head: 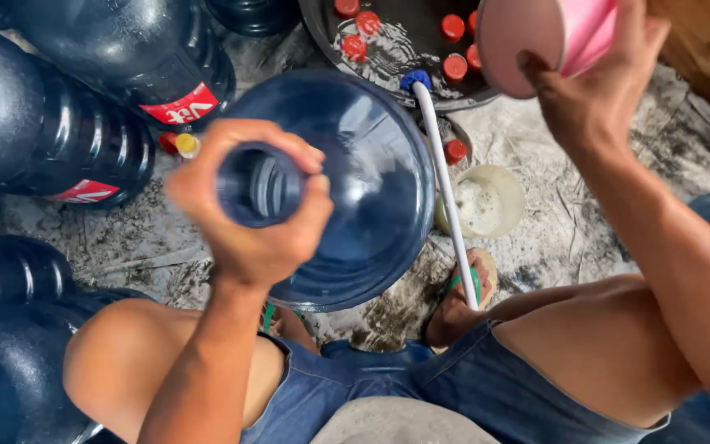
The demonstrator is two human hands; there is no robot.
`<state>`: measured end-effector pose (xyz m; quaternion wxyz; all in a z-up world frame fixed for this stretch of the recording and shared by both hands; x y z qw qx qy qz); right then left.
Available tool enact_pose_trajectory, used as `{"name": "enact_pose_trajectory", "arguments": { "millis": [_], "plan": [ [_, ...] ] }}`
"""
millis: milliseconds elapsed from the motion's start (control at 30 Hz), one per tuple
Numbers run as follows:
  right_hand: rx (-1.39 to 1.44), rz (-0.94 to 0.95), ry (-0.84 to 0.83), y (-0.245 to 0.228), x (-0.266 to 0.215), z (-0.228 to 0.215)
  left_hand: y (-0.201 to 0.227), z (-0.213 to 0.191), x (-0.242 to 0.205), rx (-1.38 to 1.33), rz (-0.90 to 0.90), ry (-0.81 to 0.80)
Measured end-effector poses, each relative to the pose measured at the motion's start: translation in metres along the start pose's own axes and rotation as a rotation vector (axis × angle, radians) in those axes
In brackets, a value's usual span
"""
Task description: The person scrubs the exterior of a large blue water jug with a sponge and soap, then rinses it with water from a pink cup. The person holds the jug with one hand while scrubbing with the other, and later pours water over the jug to rinse off the soap.
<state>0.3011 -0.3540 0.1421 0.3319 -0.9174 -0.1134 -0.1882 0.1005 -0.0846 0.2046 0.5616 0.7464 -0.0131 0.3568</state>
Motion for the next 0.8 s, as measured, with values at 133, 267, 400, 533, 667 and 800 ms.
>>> {"name": "enact_pose_trajectory", "arguments": {
  "millis": [133, 267, 400, 533, 667, 800],
  "plan": [
    [0.094, 0.273, -0.154, 0.039, 0.002, 0.058, -0.039, 0.013, -0.009, 0.082, -0.081, -0.077],
    [0.28, 0.295, -0.263, 0.053, 0.025, 0.131, -0.065, 0.019, -0.004, 0.075, -0.084, -0.064],
    [-0.028, 0.162, -0.291, 0.099, 0.073, 0.206, -0.083, 0.03, 0.01, 0.077, -0.107, -0.065],
    [-0.036, 0.063, -0.273, 0.088, 0.09, 0.249, -0.107, 0.046, 0.014, -0.008, -0.14, -0.106],
    [0.481, 0.254, -0.261, 0.084, 0.087, 0.287, -0.126, 0.06, 0.012, -0.014, -0.195, -0.155],
    [0.117, 0.372, -0.564, 0.138, 0.086, 0.333, -0.13, 0.072, 0.011, 0.006, -0.222, -0.191]
  ]
}}
Point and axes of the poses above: each hand's wrist, its own x-axis towards the middle knuckle, its own z-axis out of the palm, y = z × x, the point moved 8 cm from there along x, towards the middle knuckle, and after that the axes turned 3 degrees about -z, right-handed, at the moved point
